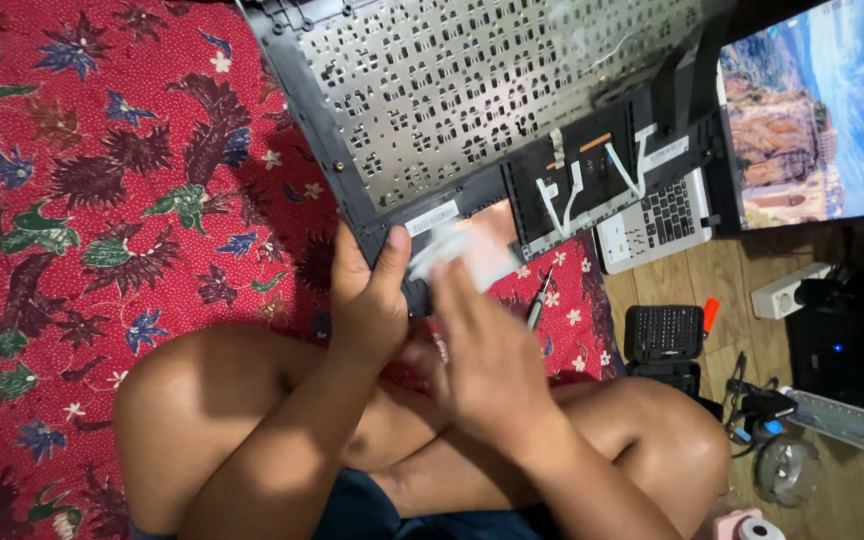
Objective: The person assembles a laptop by cleaning the keyboard deck with a wipe, then attaching it to the motherboard base. They connect internal ribbon cables and secure the keyboard deck to the chassis.
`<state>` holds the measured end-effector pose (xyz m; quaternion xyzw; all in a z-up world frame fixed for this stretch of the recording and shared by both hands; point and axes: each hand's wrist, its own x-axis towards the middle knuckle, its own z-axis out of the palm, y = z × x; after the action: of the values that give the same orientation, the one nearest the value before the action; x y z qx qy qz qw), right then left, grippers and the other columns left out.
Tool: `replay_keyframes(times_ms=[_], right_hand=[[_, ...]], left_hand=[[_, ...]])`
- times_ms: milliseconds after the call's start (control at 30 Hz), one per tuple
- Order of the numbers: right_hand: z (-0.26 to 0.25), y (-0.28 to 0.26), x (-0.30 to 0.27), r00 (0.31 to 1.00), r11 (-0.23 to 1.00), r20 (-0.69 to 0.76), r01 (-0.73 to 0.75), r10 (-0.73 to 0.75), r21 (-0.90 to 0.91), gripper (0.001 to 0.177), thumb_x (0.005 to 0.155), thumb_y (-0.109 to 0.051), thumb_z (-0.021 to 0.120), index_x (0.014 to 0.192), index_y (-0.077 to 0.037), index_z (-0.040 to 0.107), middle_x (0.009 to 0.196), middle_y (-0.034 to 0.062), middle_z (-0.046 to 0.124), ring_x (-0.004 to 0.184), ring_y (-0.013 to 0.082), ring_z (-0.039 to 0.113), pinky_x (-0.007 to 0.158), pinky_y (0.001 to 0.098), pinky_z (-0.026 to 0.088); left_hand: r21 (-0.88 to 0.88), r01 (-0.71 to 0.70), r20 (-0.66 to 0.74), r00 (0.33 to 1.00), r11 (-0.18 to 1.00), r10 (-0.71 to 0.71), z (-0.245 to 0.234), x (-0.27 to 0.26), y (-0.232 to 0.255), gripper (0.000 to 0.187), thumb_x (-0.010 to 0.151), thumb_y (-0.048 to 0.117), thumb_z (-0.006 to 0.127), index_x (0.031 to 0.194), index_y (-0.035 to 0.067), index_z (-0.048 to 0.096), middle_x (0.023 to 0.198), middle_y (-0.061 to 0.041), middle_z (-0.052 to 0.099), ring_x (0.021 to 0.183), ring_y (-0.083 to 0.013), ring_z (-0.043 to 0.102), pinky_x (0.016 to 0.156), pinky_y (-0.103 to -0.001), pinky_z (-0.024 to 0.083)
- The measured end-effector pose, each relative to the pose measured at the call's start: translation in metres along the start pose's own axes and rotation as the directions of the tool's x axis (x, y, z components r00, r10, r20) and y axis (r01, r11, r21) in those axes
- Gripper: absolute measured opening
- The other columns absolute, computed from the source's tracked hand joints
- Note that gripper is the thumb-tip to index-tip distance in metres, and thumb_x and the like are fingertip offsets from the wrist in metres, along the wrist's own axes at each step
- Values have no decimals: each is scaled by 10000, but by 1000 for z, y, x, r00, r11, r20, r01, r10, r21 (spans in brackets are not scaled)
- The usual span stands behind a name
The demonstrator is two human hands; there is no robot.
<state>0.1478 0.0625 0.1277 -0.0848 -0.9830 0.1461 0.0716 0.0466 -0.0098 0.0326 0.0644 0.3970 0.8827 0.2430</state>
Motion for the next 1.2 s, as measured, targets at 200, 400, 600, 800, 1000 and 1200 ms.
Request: replay_keyframes(times_ms=[200, 400, 600, 800, 1000, 1200], right_hand=[[0, 8, 0, 991, 987, -76, -120, 112, -112, 738, 882, -277, 751, 1450, 95, 461, 1422, 308, 556, 987, 410, 685, 777, 433, 561], [-1, 6, -8, 974, 984, -170, 163, -149, 73, 452, 792, -63, 795, 1213, 41, 669, 1160, 208, 693, 824, 311, 703, 689, 395, 541], [0, 18, -9, 977, 924, -58, 211, -203, 319, 213, 764, -34, 751, 971, -3, 712, 883, 110, 693, 752, 270, 667, 657, 380, 526], [-3, 44, -18, 983, 820, 18, -164, 184, 548, 143, 839, 60, 586, 927, 25, 693, 853, 109, 701, 728, 208, 671, 647, 316, 518], [-4, 32, -23, 986, 776, -77, -68, 148, 627, 142, 859, 75, 591, 950, 23, 687, 940, 133, 709, 796, 230, 687, 710, 293, 529], [-12, 8, 5, 971, 969, -199, 172, -136, 179, 425, 761, -2, 724, 1180, 56, 673, 1191, 181, 686, 1018, 345, 635, 885, 421, 518]], left_hand=[[2, -7, -16, 1000, 1000, 7, -1, -2, 1, 417, 1119, 135, 546, 1506, 17, 443, 1408, -79, 592, 1282, -165, 562, 1167, -346, 430], [-59, -2, -30, 1000, 998, 0, -2, 8, 14, 443, 1115, 126, 529, 1531, 24, 413, 1416, -82, 579, 1288, -172, 552, 1160, -350, 420], [-131, -29, -51, 998, 991, 22, -6, 18, 31, 433, 1130, 115, 500, 1542, 24, 405, 1445, -104, 566, 1314, -185, 541, 1184, -356, 400], [-170, -60, -60, 997, 984, 51, -8, 19, 27, 432, 1131, 139, 503, 1535, 23, 406, 1448, -92, 559, 1326, -178, 530, 1192, -359, 394], [1, -183, -44, 982, 983, 182, -16, 16, -1, 444, 1194, 283, 399, 1513, -21, 455, 1429, -113, 586, 1321, -192, 533, 1197, -353, 393], [241, -95, -72, 991, 966, 115, -17, 7, -12, 615, 1175, 429, 238, 1493, -39, 479, 1421, -139, 598, 1302, -224, 555, 1174, -349, 398]])
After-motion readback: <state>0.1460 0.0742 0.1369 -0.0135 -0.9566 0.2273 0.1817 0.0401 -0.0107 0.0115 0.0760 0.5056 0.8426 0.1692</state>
